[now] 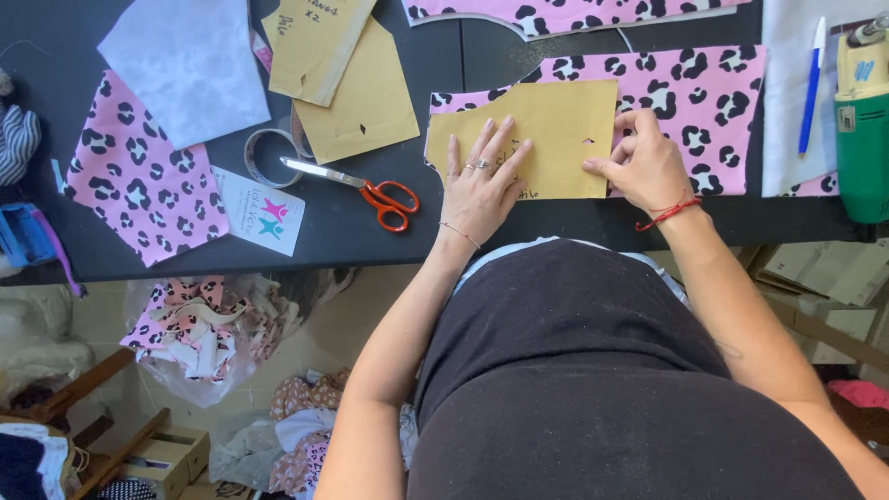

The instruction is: The person uses a rotary cutter to cut a piece of white fabric on a table. They then unfold a piece of pink leopard-print fabric, place a cardboard pattern on it, and use a measuring tape and pen to mark the pattern. Finally, they use the rotary cutter to cut the pink fabric along the marked lines.

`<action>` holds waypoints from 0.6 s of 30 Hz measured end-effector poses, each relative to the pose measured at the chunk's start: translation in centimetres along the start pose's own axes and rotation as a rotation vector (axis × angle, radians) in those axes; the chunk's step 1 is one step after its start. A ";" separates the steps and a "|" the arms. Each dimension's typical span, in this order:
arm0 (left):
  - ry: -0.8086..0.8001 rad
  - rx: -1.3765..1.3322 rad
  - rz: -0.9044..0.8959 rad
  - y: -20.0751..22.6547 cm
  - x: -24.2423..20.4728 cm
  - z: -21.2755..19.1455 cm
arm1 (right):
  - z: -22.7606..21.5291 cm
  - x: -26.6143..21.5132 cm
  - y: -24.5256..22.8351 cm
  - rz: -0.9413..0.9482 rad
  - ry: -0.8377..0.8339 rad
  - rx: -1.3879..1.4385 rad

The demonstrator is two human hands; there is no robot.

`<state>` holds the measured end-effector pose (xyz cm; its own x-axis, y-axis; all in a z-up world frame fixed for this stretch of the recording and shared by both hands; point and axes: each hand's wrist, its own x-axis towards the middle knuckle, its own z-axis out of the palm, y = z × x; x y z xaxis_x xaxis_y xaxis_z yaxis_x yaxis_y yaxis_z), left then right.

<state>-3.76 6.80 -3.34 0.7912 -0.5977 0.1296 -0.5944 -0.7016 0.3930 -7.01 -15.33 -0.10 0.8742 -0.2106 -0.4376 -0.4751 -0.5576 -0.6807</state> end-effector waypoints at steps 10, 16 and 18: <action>-0.097 0.090 0.082 0.3 0.6 -2.1 | -5.8 -0.5 5.8 -0.188 0.560 -0.298; -0.049 0.089 0.070 0.6 0.8 -2.0 | -9.1 -0.5 16.2 -0.104 0.785 -0.657; -0.046 0.104 0.068 0.5 0.7 -2.0 | -8.7 -0.5 17.5 -0.085 0.811 -0.736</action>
<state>-3.26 6.81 -1.21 0.7428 -0.6605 0.1097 -0.6597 -0.6940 0.2882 -14.93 -31.97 -6.73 0.8360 -0.4635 0.2937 -0.4692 -0.8814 -0.0552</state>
